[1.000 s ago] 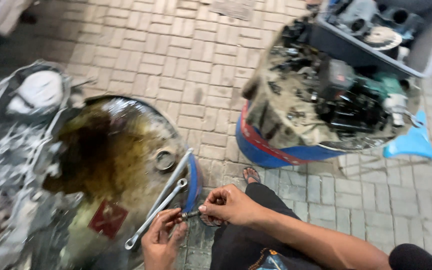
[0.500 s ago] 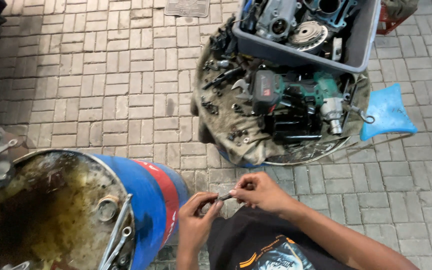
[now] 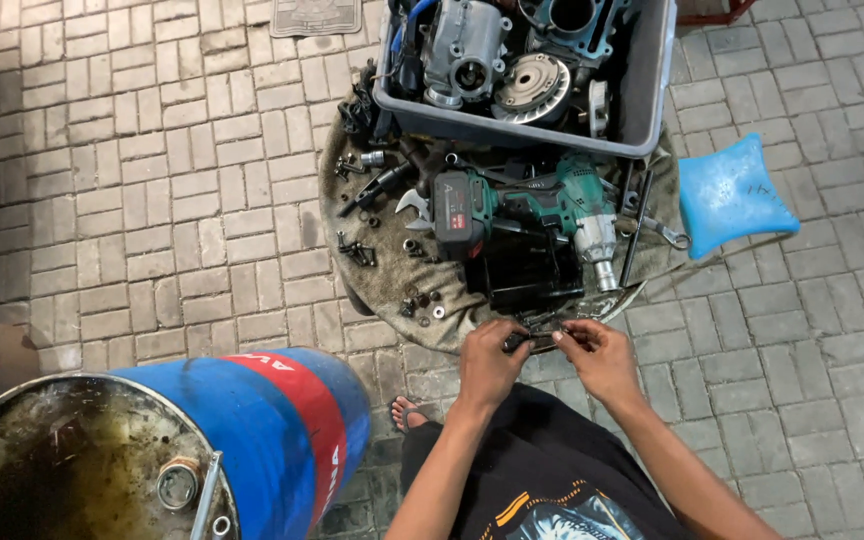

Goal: Disassembling a mechanical engine casing and removing internal components like gears and shafts.

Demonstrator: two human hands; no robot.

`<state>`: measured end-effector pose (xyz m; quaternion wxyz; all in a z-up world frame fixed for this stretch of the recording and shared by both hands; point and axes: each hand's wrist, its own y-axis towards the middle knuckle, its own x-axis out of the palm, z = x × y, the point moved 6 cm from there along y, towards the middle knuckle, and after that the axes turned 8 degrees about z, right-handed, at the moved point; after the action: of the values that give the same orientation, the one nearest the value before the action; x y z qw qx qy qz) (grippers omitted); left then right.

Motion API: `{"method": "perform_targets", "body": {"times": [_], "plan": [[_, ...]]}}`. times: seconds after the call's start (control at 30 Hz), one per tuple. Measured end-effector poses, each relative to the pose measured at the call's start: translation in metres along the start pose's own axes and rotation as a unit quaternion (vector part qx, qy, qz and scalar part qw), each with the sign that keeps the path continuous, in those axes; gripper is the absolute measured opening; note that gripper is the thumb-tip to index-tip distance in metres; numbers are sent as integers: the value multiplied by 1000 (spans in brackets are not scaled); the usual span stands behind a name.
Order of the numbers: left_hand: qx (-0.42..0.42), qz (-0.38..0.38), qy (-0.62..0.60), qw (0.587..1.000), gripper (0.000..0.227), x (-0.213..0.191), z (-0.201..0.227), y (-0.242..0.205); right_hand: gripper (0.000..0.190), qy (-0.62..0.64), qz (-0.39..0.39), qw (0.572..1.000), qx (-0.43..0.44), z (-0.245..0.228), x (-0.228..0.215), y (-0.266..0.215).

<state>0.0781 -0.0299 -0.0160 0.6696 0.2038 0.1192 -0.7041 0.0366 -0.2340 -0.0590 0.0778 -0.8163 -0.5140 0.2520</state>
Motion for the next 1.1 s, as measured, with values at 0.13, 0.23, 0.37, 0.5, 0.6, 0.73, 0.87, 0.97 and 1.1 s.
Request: {"method": "perform_targets", "body": {"times": [0.13, 0.23, 0.37, 0.5, 0.6, 0.73, 0.87, 0.97, 1.1], "plan": [[39, 5, 77, 996, 28, 2, 1, 0, 41, -128, 27, 991, -24, -15, -6, -4], [92, 44, 74, 992, 8, -17, 16, -1, 35, -139, 54, 981, -123, -33, -20, -1], [-22, 128, 75, 989, 28, -48, -26, -29, 22, -137, 13, 989, -50, 15, -32, 18], [-126, 186, 24, 974, 6, -99, -27, -48, 34, -170, -95, 978, -71, -61, 2, -12], [-234, 158, 86, 955, 64, -114, -35, -63, 36, -218, -240, 935, -146, -74, 43, -28], [-313, 234, 42, 919, 90, -127, -90, -49, 28, -268, -295, 869, -294, -87, 106, -46], [-318, 346, -215, 856, 86, -136, -160, 18, 47, -260, -259, 741, -562, -69, 159, -56], [-250, 370, -279, 850, 72, -117, -249, 70, 49, -298, -221, 663, -650, -59, 160, -66], [-276, 325, -327, 843, 71, -115, -196, 99, 47, -323, -211, 619, -684, -50, 152, -72]]}}
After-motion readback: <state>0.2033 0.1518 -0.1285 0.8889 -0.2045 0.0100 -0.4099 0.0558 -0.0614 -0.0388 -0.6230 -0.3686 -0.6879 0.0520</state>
